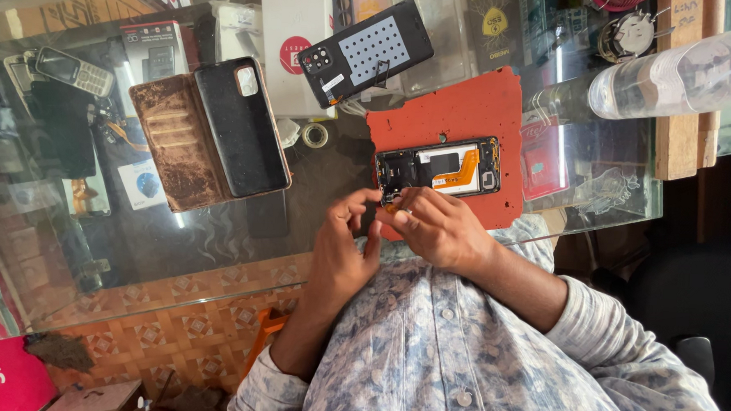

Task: The person uses a small screwdriver to remove screws from a disassembled smartphone placed on a red mat. They place the screws into a small metal container, then briefly handle the phone and a separate circular component before returning to the phone.

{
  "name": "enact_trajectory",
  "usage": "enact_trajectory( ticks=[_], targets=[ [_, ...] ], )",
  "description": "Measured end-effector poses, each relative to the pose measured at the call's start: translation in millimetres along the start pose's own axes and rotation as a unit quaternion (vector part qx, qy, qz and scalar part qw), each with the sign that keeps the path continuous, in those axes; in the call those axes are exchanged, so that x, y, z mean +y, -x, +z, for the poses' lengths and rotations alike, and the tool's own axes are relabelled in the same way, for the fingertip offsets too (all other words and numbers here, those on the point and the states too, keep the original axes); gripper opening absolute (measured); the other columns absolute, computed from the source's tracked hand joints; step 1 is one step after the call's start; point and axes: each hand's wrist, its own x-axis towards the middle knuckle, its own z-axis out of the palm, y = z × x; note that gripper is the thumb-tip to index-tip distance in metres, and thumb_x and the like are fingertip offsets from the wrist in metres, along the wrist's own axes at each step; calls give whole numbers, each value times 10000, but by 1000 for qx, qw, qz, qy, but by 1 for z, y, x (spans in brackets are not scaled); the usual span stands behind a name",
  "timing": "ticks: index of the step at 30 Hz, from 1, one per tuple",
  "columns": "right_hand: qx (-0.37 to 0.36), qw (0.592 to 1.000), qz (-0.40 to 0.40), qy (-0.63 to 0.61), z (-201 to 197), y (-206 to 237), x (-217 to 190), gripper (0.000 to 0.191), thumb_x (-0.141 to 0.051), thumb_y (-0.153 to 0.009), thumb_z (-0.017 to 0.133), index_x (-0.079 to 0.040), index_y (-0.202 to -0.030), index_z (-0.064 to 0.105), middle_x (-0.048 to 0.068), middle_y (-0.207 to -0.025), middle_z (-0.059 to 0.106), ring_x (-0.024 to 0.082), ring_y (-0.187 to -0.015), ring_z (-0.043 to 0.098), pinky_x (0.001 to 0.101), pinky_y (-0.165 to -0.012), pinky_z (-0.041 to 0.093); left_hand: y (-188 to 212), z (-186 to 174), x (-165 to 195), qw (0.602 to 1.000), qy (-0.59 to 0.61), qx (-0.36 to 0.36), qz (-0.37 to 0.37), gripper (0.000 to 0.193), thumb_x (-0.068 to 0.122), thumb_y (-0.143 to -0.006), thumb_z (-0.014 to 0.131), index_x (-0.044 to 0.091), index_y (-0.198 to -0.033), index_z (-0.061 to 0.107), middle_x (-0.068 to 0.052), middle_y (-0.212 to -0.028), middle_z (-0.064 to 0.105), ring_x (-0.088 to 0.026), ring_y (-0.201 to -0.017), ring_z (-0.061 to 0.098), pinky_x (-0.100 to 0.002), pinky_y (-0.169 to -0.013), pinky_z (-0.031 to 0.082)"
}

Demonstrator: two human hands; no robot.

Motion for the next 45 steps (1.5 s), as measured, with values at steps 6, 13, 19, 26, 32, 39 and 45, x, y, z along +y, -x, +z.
enact_trajectory(
  ticks=[6,13,19,26,32,39,45],
  targets=[
    [8,994,-27,-109,-2,-12,-6,437,94,-839,687,-4,-1251,581,200,-1240,662,361,-1062,688,404,-803,623,-28,-4,-10,992,-71,-5,100,696,67,-901,790,-30,-1414,329,-209,-1559,501,-342,-1097,595,-433,-1006,511],
    [74,992,-62,-84,5,-4,2,555,17,-865,752,-73,-1316,440,204,-1220,631,371,-1020,687,417,-787,610,-32,0,-16,992,-83,-11,93,706,217,-912,804,-21,-1394,347,-152,-1509,563,-334,-1163,617,-434,-1053,462],
    [106,991,-58,-60,13,-7,4,644,-77,-888,816,-99,-1376,397,143,-1056,623,341,-862,651,465,-684,534,-31,5,-17,995,-70,-3,72,654,265,-958,768,-4,-1390,357,-162,-1514,580,-320,-1164,606,-418,-1091,467],
    [70,995,-21,-65,3,-17,-4,560,-57,-950,823,-117,-1346,432,139,-1038,637,334,-838,634,463,-698,516,-29,5,-16,993,-91,3,78,688,318,-944,777,24,-1385,338,-170,-1495,585,-336,-1241,616,-446,-1120,429],
    [81,988,-49,-126,-4,-20,-3,569,20,-884,763,-133,-1323,436,170,-1116,634,342,-916,643,433,-779,536,-30,6,-19,993,-93,1,78,720,342,-928,782,18,-1381,326,-174,-1496,582,-331,-1240,599,-442,-1106,431],
    [94,966,-80,-226,-4,-15,-2,535,45,-970,676,-134,-1401,416,181,-1219,636,335,-1031,679,435,-846,562,-27,8,-21,992,-92,6,84,743,305,-942,788,0,-1405,295,-182,-1506,569,-359,-1315,569,-450,-1112,443],
    [146,984,-48,-88,2,-15,-1,513,-63,-984,807,-85,-1278,387,86,-979,597,282,-797,612,431,-633,480,-25,13,-26,996,-72,6,58,822,390,-889,848,12,-1385,313,-156,-1483,589,-292,-1223,632,-387,-1015,496]
  ],
)
